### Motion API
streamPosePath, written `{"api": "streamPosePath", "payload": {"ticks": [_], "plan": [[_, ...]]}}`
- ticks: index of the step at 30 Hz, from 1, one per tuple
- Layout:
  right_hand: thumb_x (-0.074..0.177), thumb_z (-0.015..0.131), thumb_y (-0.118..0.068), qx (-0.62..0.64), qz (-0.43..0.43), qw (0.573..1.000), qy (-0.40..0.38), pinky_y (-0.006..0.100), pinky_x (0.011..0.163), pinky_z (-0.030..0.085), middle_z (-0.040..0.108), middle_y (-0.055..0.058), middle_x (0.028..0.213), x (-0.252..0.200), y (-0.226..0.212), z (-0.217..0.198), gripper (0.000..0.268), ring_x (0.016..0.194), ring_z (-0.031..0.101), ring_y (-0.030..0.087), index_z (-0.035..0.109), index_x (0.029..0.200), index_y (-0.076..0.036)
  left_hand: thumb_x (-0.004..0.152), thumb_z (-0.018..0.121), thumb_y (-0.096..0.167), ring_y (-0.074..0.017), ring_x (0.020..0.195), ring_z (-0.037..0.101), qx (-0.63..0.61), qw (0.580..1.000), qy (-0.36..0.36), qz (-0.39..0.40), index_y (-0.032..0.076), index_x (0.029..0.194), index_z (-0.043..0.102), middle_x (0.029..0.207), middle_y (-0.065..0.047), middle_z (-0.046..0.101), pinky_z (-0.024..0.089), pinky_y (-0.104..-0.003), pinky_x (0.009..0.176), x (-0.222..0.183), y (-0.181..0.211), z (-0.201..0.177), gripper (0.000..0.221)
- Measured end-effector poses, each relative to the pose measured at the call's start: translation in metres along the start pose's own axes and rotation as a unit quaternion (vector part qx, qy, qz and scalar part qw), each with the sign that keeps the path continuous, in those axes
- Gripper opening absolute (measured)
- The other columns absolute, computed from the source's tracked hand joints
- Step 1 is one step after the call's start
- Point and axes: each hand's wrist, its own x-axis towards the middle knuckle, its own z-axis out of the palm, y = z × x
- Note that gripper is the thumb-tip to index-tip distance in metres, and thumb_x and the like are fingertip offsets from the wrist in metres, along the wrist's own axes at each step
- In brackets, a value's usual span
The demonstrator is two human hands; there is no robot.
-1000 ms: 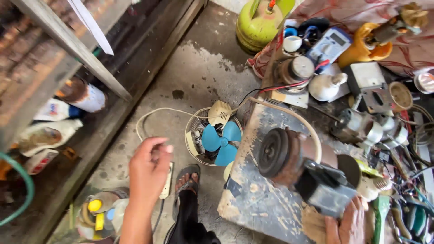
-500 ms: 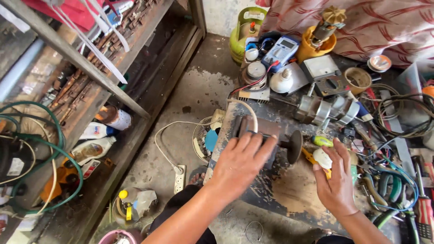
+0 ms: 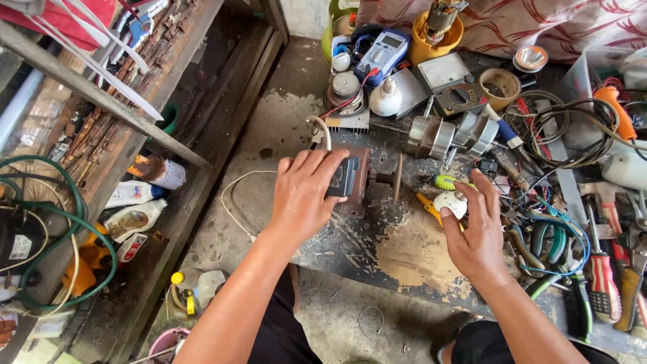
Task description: Inspecting, cleaning, and disassembling motor parts using a hammer, brush, and other hand tools on a workbench.
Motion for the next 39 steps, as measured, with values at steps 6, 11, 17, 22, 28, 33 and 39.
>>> {"api": "streamPosePath", "payload": {"ticks": [6, 11, 17, 22, 28, 33, 39], "plan": [[0.092, 0.070, -0.008, -0.013, -0.016, 1.000, 0.003, 0.061, 0.110, 0.040, 0.047, 0.023, 0.144, 0.009, 0.006, -0.007, 0.049, 0.138, 0.048, 0.050, 0.055, 0.139, -0.004, 0.064, 0.093, 0.023, -0.0269, 0.112, 0.060, 0.025, 1.000, 0.001, 0.015, 0.017, 0.136, 0.062, 0.113, -0.005, 0.065, 0.039, -0.041, 0.091, 0.000, -0.007, 0.007, 0.079], [0.082, 0.076, 0.000, -0.043, -0.026, 0.997, 0.053, 0.060, 0.110, 0.041, 0.056, 0.025, 0.136, 0.019, 0.046, -0.032, 0.050, 0.132, 0.054, 0.052, 0.063, 0.131, -0.002, 0.066, 0.092, 0.018, -0.0256, 0.115, 0.061, 0.045, 0.998, 0.034, 0.040, 0.017, 0.135, 0.065, 0.115, -0.004, 0.065, 0.038, -0.039, 0.090, -0.009, -0.009, 0.006, 0.074], [0.087, 0.074, 0.004, -0.084, 0.020, 0.987, 0.138, 0.053, 0.103, 0.047, 0.064, 0.020, 0.125, 0.010, 0.126, -0.124, 0.039, 0.120, 0.064, 0.045, 0.069, 0.124, -0.007, 0.071, 0.090, 0.016, -0.0242, 0.119, 0.061, 0.099, 0.987, 0.076, 0.097, 0.017, 0.134, 0.068, 0.122, -0.004, 0.066, 0.036, -0.037, 0.093, -0.018, 0.002, 0.012, 0.066], [0.092, 0.070, -0.018, -0.194, 0.290, 0.925, 0.150, 0.041, 0.085, 0.054, 0.071, -0.003, 0.092, -0.039, 0.213, -0.194, 0.024, 0.095, 0.072, 0.025, 0.076, 0.110, -0.030, 0.065, 0.088, 0.010, -0.0276, 0.129, 0.052, 0.125, 0.991, 0.047, 0.022, 0.019, 0.139, 0.063, 0.133, -0.003, 0.057, 0.040, -0.043, 0.097, -0.032, 0.018, 0.026, 0.079], [0.099, 0.053, -0.006, -0.227, 0.455, 0.860, -0.050, 0.050, 0.072, 0.059, 0.077, 0.013, 0.104, -0.043, 0.162, -0.210, 0.026, 0.090, 0.071, 0.035, 0.077, 0.107, -0.014, 0.096, 0.068, 0.052, -0.0444, 0.123, 0.047, 0.115, 0.986, 0.092, -0.076, 0.010, 0.147, 0.061, 0.140, -0.027, 0.043, 0.046, -0.062, 0.095, -0.036, 0.054, 0.027, 0.066], [0.095, 0.054, -0.009, -0.259, 0.517, 0.812, -0.076, 0.049, 0.069, 0.054, 0.068, 0.019, 0.123, -0.032, 0.139, -0.199, 0.043, 0.103, 0.066, 0.038, 0.064, 0.136, -0.017, 0.087, 0.086, 0.031, -0.0450, 0.087, 0.057, 0.126, 0.974, 0.104, -0.156, 0.003, 0.139, 0.063, 0.117, -0.022, 0.043, 0.053, -0.057, 0.075, -0.030, 0.072, 0.021, 0.064], [0.089, 0.058, 0.005, -0.213, 0.550, 0.804, -0.074, 0.055, 0.082, 0.053, 0.055, 0.020, 0.134, -0.031, 0.118, -0.203, 0.057, 0.112, 0.060, 0.045, 0.048, 0.140, -0.019, 0.087, 0.088, 0.026, -0.0466, 0.078, 0.062, 0.101, 0.977, 0.092, -0.165, -0.003, 0.133, 0.067, 0.117, -0.021, 0.042, 0.055, -0.060, 0.062, -0.034, 0.061, 0.033, 0.058]]}}
